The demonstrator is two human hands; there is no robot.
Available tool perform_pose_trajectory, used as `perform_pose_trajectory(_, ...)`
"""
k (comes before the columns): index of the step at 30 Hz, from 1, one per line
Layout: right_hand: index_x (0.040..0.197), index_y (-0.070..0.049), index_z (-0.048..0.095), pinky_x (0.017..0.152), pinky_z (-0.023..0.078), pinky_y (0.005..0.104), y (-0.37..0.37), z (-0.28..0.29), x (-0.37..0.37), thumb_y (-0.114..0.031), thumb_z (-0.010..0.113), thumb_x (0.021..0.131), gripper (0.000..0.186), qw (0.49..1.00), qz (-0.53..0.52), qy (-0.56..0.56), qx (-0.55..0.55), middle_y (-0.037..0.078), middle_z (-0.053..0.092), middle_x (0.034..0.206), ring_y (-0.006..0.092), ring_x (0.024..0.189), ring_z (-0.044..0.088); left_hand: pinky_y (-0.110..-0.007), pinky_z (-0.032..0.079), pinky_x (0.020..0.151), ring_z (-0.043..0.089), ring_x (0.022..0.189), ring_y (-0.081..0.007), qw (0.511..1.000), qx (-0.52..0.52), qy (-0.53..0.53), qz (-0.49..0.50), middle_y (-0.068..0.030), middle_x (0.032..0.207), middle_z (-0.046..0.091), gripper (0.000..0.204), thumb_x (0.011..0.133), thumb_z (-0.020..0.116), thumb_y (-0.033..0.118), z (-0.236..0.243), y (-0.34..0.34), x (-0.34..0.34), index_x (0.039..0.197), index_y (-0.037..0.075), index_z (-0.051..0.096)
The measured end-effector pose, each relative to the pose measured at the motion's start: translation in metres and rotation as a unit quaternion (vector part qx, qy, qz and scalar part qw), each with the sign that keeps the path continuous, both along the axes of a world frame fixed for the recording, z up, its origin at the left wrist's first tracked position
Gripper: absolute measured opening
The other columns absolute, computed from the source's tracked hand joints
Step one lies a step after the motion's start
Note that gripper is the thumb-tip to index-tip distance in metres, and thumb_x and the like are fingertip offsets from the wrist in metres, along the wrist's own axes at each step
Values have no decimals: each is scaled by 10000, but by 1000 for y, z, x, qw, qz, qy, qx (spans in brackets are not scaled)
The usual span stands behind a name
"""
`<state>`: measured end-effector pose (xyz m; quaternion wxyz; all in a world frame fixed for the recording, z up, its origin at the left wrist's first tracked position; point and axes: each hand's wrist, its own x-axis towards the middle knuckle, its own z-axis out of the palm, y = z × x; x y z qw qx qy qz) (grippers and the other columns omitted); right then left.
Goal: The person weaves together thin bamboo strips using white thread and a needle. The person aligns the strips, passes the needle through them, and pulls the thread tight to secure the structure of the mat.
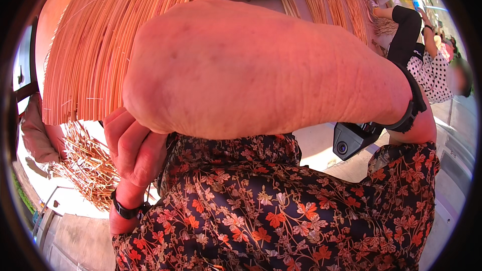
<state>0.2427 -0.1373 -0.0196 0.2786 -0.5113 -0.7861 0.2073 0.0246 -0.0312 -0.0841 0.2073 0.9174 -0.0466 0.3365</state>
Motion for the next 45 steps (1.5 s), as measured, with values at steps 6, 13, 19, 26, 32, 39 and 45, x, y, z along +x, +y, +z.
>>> perform_pose_trajectory(6,669,-77,473,480,420,340,7,4,-3,-150,671,658,211,999,21,-4,28,34,456,706,218,626,560,-379,510,721,616,868,-237,1000,-14,-3,-9,-85,1012,665,352,602,719,67,0,-1,-2,947,3,746)
perform_pose_trajectory(13,677,-82,548,518,462,347,17,33,-5,-140,680,653,146,988,56,-36,-142,30,519,708,223,648,607,-409,534,757,636,897,-267,999,-40,5,29,-105,1036,654,403,602,725,70,-3,-5,-7,996,-11,715)
perform_pose_trajectory(19,699,-65,577,534,489,368,17,24,-11,-121,665,679,106,994,10,-9,-104,59,553,707,265,646,630,-401,537,776,638,919,-259,1000,-29,7,5,-88,1046,644,408,607,726,73,-11,-1,-10,1010,10,716)
perform_pose_trajectory(26,724,-57,579,551,502,376,16,12,-5,-112,642,708,85,998,26,-14,-61,91,552,698,292,654,633,-390,535,776,638,926,-242,1000,-14,3,-11,-65,1038,638,388,604,727,78,-8,3,-7,989,33,734)
perform_pose_trajectory(32,736,-60,567,586,503,383,15,9,-5,-110,625,726,77,996,7,-3,-87,99,540,700,302,672,622,-372,527,758,632,911,-225,1000,18,-5,-17,-51,1020,635,349,614,721,86,-9,4,-5,961,53,746)
perform_pose_trajectory(39,725,-50,563,579,493,409,13,10,-8,-123,620,727,93,998,5,-14,-67,114,545,680,324,672,618,-361,523,746,624,885,-219,999,31,-27,-10,-34,984,614,321,616,701,94,-14,2,1,935,74,727)
perform_pose_trajectory(45,705,-39,570,578,496,425,19,17,-11,-144,623,721,118,989,5,60,-137,132,564,662,343,675,624,-380,538,750,615,875,-231,1000,15,-11,-6,-41,981,604,281,608,701,96,-16,1,-4,889,91,701)
